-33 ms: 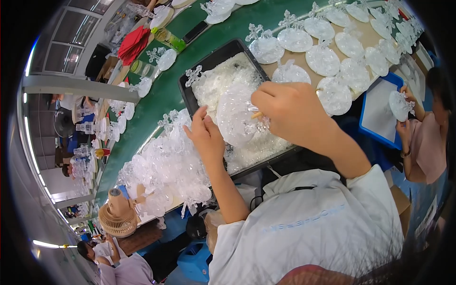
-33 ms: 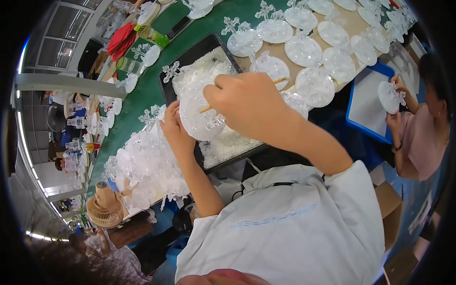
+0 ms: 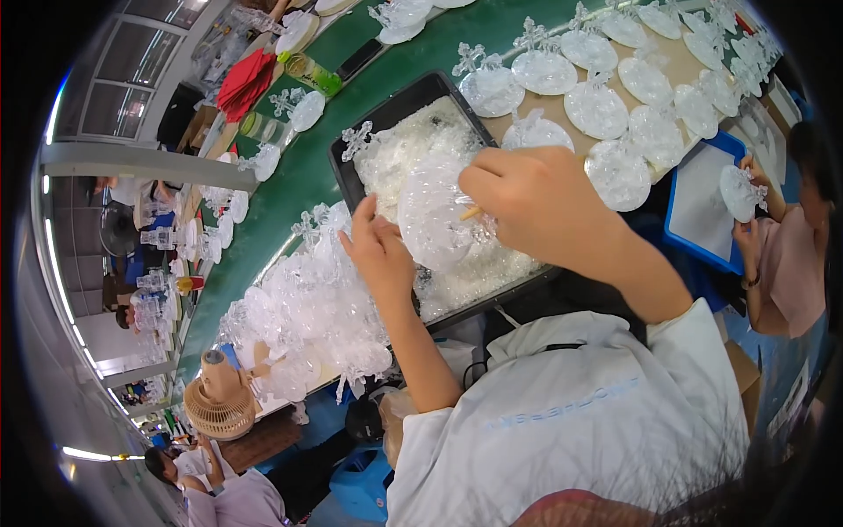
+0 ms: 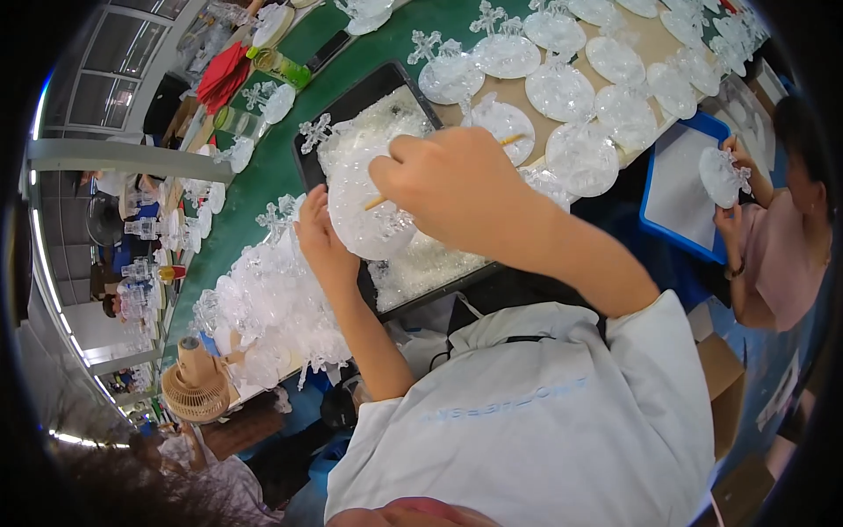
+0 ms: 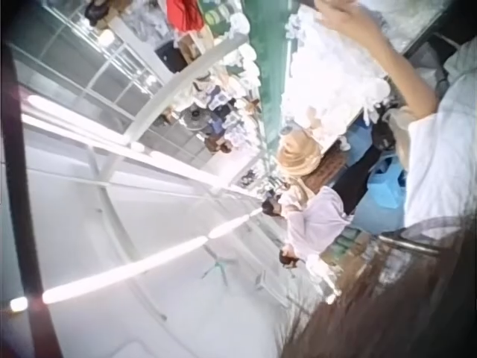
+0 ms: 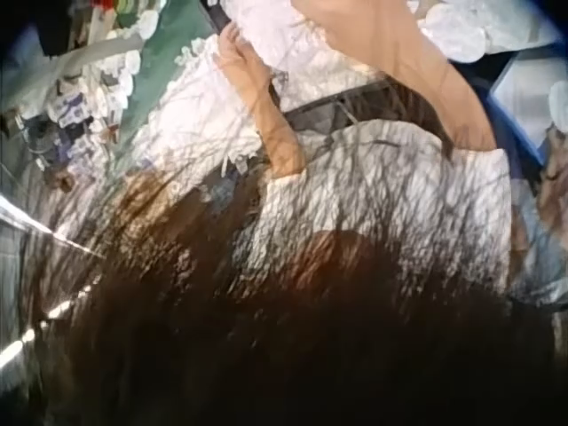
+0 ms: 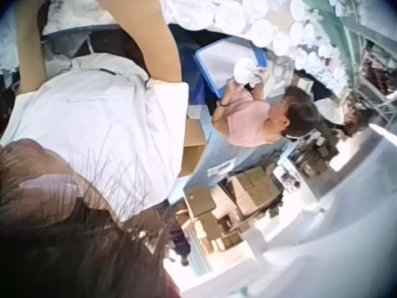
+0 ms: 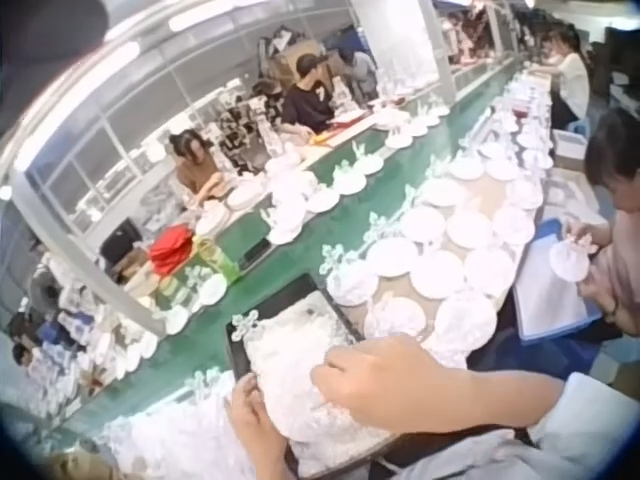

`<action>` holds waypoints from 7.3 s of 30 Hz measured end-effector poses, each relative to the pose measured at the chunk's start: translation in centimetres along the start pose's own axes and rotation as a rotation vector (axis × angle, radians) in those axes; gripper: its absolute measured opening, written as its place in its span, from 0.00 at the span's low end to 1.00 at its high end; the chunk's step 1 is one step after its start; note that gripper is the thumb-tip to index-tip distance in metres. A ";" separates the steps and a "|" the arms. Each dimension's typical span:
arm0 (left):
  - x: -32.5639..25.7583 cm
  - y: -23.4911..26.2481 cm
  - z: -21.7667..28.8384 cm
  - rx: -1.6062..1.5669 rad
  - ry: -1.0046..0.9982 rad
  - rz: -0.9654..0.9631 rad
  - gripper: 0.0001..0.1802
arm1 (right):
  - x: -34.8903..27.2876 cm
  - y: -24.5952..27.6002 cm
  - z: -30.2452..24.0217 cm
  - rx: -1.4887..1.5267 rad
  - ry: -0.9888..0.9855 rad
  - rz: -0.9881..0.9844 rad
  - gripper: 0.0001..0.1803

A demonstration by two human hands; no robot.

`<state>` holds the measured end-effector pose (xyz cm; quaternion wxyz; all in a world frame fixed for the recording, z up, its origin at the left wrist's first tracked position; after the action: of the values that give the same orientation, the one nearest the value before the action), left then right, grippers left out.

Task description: Applying glue and small crystals to clear plastic ornaments using a brush and a dipping tray on a factory assembly line.

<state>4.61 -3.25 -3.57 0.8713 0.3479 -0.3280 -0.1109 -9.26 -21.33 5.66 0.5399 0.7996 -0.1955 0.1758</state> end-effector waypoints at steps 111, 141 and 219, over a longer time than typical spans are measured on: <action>-3.1 9.9 8.6 0.034 -0.527 0.417 0.25 | 1.0 -0.1 -1.4 -0.094 0.770 0.647 0.09; -2.6 8.0 7.8 0.142 -0.508 0.418 0.21 | 1.4 -2.1 -2.2 -0.168 0.753 0.625 0.13; -4.3 2.9 3.7 0.108 -0.196 0.710 0.13 | -6.5 -9.1 -1.3 0.891 0.075 0.756 0.13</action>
<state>-1.23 -1.26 -1.70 0.8005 0.2455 -0.5154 0.1828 -10.35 -16.27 -4.29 0.0580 0.8175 -0.3550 0.4498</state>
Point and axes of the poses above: each hand's wrist, its own x-axis towards the middle knuckle, its own y-axis out of the back of the hand, z = x × y, the point moved 4 cm from there along x, towards the middle knuckle, and after that the axes turned 1 degree about -x, right-handed, at the moved point
